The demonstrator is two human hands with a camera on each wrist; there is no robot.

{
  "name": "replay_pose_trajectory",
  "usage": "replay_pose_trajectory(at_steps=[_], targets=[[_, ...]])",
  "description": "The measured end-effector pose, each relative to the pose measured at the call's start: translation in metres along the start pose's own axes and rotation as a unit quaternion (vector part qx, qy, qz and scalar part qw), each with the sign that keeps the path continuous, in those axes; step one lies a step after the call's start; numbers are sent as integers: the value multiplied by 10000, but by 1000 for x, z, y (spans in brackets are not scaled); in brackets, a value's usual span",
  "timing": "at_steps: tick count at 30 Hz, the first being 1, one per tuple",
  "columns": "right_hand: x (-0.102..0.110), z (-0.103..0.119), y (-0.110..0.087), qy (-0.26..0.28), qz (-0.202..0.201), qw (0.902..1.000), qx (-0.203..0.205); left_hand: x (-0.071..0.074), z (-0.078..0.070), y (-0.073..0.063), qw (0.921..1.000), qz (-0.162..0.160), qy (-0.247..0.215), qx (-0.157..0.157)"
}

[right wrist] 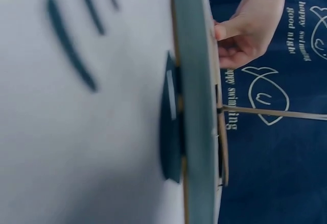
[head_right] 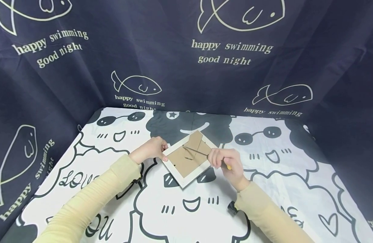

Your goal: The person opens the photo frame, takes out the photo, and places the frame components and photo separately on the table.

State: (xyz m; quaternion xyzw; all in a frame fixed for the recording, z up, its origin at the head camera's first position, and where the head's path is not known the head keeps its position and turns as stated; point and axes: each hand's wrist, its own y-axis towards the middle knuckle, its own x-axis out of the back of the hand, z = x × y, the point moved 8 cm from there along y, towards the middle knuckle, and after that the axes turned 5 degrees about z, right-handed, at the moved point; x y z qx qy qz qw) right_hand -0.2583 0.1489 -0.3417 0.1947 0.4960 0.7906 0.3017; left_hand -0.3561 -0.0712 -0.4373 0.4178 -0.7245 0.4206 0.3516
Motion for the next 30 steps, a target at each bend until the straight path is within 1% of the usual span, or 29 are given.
replay_pose_trajectory(at_steps=[8,11,13,16,18,20,25,30], targets=[[-4,3,-6,-300,376,9988,-58,1,-2,-2,10000,48,-27,-14],[-5,3,-7,-292,381,9988,-54,1,-2,-1,10000,70,-28,-48],[-5,3,-9,-284,307,9991,-70,0,-3,0,9998,116,22,-185],[-4,3,-12,-306,181,9993,-93,-3,-6,2,9983,265,91,-503],[-5,3,-14,-341,155,9993,-83,-6,-8,3,9965,381,118,-738],[-7,3,-16,-357,159,9992,-48,-8,-8,4,9947,480,111,-899],[-12,3,-19,-477,262,9985,-16,-11,-6,6,9915,601,275,-1125],[-18,1,-15,-674,453,9967,-34,-10,-8,4,9870,738,456,-1354]])
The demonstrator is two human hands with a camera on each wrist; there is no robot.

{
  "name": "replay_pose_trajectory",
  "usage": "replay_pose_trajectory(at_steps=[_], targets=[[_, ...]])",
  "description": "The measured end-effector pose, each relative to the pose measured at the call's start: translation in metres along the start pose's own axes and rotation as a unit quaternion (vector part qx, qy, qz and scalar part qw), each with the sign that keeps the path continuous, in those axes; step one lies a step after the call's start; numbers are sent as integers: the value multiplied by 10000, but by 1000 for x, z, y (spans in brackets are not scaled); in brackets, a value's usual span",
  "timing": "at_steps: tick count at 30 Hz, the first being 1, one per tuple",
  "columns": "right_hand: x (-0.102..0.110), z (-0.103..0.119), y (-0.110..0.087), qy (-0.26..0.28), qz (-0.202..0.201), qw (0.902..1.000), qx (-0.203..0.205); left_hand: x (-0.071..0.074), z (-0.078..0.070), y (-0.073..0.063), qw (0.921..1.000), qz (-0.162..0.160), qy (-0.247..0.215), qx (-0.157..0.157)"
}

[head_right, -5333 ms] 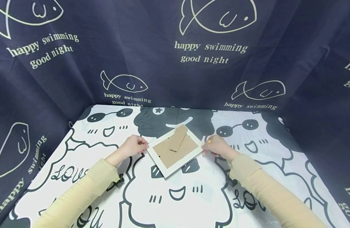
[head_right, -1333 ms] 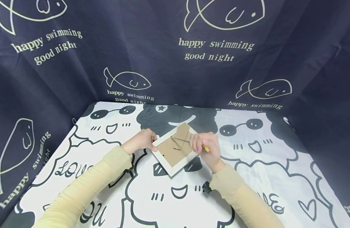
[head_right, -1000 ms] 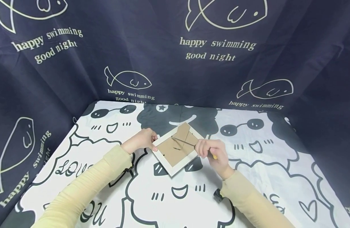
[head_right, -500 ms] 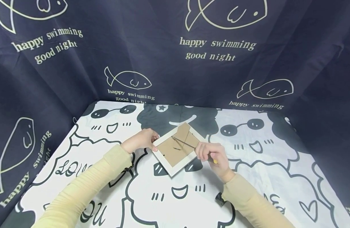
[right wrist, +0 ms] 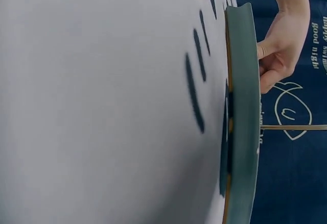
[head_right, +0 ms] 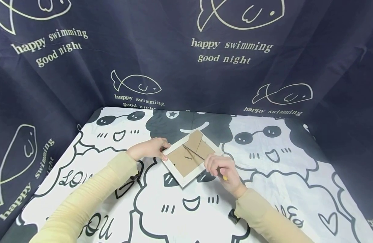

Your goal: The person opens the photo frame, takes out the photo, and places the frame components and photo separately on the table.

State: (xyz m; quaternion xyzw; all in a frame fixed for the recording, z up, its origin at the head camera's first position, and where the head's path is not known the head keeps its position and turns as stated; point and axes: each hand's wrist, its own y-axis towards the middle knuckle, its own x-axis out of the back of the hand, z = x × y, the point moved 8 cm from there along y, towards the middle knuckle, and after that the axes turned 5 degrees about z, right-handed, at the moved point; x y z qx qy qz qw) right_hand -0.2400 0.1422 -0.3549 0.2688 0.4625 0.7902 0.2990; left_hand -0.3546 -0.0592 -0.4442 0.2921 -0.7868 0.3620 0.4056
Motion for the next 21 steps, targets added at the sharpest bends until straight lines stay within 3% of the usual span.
replay_pose_trajectory(at_steps=[7,13,21], targets=[[3,-5,13,293,-10,9996,55,1,-4,1,9987,90,419,-260],[3,-14,28,612,-207,9978,153,1,-3,0,9990,69,323,-300],[-5,-27,50,618,-363,9974,-104,2,-3,1,9995,13,203,-257]])
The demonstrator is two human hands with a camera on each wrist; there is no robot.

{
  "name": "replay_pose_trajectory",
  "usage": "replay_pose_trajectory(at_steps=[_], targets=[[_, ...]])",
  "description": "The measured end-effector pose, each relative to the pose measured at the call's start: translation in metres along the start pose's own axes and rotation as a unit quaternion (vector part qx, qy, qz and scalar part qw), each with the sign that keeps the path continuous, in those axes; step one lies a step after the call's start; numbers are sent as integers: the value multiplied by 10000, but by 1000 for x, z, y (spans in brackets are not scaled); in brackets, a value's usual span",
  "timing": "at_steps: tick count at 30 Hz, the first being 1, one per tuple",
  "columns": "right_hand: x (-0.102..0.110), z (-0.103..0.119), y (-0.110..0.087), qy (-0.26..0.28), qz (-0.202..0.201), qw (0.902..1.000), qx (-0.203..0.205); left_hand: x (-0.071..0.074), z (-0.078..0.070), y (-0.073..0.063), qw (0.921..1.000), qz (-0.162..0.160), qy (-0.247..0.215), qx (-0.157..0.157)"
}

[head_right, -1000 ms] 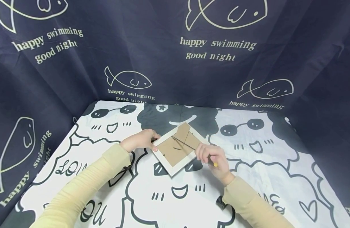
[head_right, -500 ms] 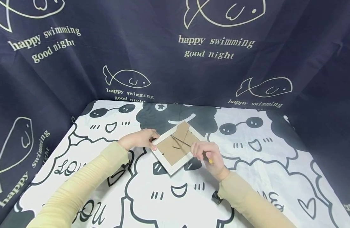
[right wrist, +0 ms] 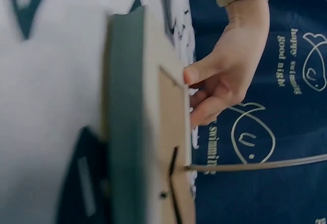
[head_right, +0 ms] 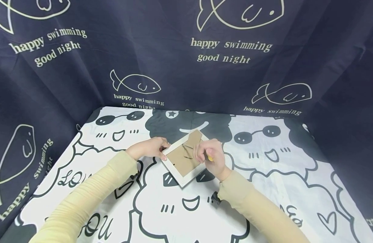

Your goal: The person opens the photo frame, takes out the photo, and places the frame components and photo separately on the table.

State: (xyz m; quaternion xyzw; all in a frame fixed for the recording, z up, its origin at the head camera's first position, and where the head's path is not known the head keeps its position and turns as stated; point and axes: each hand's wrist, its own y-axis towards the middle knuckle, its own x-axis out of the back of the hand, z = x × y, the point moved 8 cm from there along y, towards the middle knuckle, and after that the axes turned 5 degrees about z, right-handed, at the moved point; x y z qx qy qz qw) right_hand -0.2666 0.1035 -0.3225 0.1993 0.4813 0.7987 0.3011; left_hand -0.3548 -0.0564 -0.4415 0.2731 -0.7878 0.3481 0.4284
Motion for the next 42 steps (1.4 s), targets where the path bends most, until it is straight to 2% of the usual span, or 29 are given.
replay_pose_trajectory(at_steps=[7,13,19,24,30,35,42], targets=[[0,-13,17,-244,-243,9992,-210,-2,1,2,10000,37,37,32],[7,-32,35,-306,-592,9949,-751,-2,1,4,10000,41,63,30],[21,-50,51,-309,-986,9865,-1271,-2,1,5,9998,102,131,59],[35,-61,59,134,-1288,9791,-1567,-3,1,5,9996,144,239,-52],[49,-78,68,582,-1618,9643,-2015,-2,1,5,9997,152,193,-68],[59,-91,74,584,-1852,9541,-2281,-2,1,4,9997,171,172,-30],[68,-110,85,237,-1962,9462,-2564,-1,0,4,9996,159,215,-30]])
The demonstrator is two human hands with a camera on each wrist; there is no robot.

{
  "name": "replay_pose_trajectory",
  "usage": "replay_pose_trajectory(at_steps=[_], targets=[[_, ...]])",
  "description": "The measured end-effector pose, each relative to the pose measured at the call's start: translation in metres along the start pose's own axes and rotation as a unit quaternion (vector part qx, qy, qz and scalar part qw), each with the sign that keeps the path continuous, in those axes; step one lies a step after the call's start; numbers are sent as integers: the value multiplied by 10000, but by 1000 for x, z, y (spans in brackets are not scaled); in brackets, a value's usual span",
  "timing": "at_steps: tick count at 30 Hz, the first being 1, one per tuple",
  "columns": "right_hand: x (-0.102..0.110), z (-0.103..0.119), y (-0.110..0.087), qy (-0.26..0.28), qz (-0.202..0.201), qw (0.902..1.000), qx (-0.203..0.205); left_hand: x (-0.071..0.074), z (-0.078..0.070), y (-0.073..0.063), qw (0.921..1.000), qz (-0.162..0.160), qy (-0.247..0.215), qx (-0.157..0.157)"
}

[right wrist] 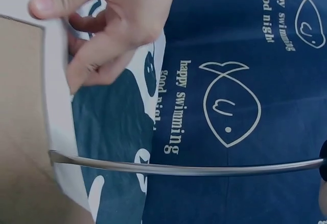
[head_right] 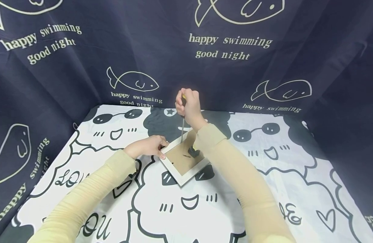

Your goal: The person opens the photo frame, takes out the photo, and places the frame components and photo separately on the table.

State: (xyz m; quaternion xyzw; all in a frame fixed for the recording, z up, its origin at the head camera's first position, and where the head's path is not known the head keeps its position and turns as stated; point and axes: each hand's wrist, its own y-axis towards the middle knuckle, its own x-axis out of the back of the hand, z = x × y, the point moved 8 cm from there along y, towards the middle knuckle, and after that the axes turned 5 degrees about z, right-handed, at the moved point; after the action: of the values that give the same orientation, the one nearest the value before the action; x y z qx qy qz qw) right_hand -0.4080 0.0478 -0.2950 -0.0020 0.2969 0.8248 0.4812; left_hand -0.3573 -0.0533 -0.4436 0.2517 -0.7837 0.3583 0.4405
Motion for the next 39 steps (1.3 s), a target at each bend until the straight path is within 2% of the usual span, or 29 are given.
replay_pose_trajectory(at_steps=[8,16,22,34,39], targets=[[8,-11,20,-99,-397,9985,-371,1,0,0,9999,3,104,96],[21,-23,34,-147,-754,9945,-712,3,-4,1,9997,-114,181,-82],[29,-35,43,-44,-1053,9889,-1047,5,-5,-1,9997,-140,185,-74],[42,-53,56,-344,-1504,9790,-1335,3,-2,0,9994,-131,271,-163],[51,-58,58,-333,-1722,9737,-1454,4,-2,1,9996,-182,170,-154]])
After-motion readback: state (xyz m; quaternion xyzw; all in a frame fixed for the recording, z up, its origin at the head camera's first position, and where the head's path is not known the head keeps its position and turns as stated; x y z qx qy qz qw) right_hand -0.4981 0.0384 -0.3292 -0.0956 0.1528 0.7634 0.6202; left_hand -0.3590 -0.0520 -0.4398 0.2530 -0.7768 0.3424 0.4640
